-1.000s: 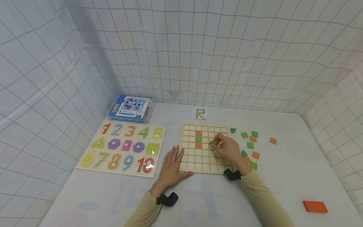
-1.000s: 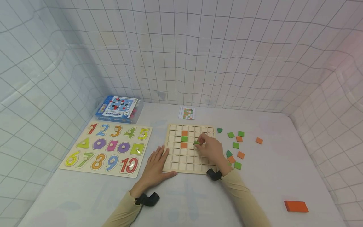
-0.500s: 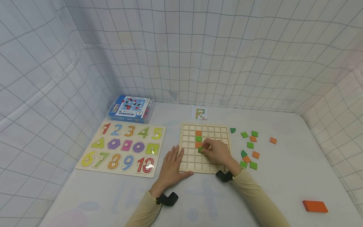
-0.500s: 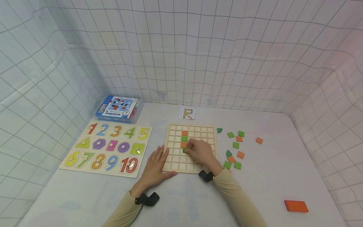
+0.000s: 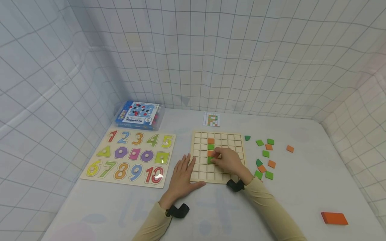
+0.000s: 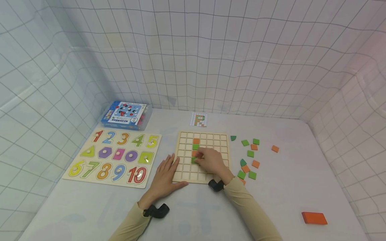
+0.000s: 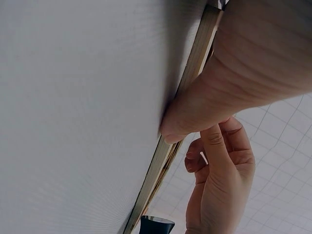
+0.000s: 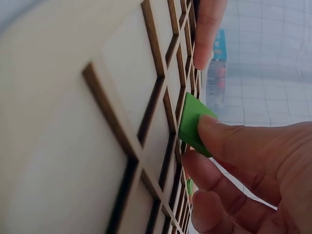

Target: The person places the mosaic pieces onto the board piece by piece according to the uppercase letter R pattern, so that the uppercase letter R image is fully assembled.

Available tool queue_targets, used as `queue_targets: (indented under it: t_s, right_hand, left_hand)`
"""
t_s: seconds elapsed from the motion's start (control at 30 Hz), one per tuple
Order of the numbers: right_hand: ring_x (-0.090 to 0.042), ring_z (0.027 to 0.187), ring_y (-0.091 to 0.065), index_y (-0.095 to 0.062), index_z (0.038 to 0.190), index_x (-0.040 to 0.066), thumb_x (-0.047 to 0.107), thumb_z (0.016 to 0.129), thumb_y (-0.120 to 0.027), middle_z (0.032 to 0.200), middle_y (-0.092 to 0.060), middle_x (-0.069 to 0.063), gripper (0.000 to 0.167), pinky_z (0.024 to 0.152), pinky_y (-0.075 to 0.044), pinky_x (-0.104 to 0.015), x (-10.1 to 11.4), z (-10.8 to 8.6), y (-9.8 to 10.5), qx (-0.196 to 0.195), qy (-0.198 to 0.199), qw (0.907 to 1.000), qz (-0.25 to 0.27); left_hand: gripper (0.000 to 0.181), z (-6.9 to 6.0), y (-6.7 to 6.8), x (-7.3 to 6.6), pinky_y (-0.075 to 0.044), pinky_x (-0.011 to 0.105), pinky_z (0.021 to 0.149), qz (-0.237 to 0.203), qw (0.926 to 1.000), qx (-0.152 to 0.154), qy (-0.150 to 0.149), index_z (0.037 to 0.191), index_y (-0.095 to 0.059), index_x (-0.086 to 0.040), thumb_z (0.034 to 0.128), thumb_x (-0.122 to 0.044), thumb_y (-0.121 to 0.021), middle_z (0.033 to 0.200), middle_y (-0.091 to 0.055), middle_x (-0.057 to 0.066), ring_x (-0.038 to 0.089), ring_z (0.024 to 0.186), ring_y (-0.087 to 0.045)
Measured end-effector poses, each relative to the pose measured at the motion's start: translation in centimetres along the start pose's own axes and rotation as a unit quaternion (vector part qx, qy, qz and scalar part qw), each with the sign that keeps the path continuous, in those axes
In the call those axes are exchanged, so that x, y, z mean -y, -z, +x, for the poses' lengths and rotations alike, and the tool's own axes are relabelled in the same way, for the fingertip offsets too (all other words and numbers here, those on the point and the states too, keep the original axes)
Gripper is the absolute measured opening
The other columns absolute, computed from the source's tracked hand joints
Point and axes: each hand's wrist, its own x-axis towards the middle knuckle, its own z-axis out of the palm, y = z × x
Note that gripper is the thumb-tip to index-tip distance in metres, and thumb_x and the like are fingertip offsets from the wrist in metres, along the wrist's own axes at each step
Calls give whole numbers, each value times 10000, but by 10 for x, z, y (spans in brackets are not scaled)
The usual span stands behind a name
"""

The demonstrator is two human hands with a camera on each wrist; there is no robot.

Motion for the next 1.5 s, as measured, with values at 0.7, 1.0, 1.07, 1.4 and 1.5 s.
queue_targets:
  t_s: [0.7,1.0,1.07,1.4,1.5]
  right_hand:
    - [-65,616,-524,-713,751,183,233,844,-733,723,-620,104,108,537,-439,-255,7,3,1,-74,-210,9985,-493]
    - [-60,595,-494,-694,734,202,231,841,-736,731,-617,111,119,539,-425,-250,2,1,1,71,-130,9989,-435]
    - [-63,612,-500,-699,754,197,223,840,-737,748,-618,109,98,559,-436,-258,1,1,3,155,-103,9992,-355]
    - [-59,709,-544,-729,916,170,259,863,-713,831,-621,121,106,642,-472,-277,-12,-4,10,267,364,9990,-20]
    - [-55,666,-530,-731,969,155,257,879,-693,846,-626,107,141,607,-462,-275,-18,-8,15,112,320,9994,41]
  left_hand:
    - [968,0,3,-1,-110,471,1123,-53,10000,-11,-7,1467,-302,10,786,-568,-675,1527,-203,212,335,1416,-107]
    - [978,0,2,-2,-103,465,1126,-38,10000,4,-10,1467,-300,12,780,-575,-674,1528,-200,212,331,1417,-104]
    - [977,0,1,-1,-101,464,1127,-31,10000,3,-12,1469,-298,9,781,-575,-673,1528,-200,210,329,1418,-101]
    - [974,0,0,0,-92,462,1129,-52,10000,-13,39,1471,-296,4,782,-571,-673,1532,-196,202,323,1420,-94]
    - [978,0,0,0,-84,458,1130,-56,10000,17,64,1474,-291,2,780,-572,-674,1535,-190,200,319,1422,-85]
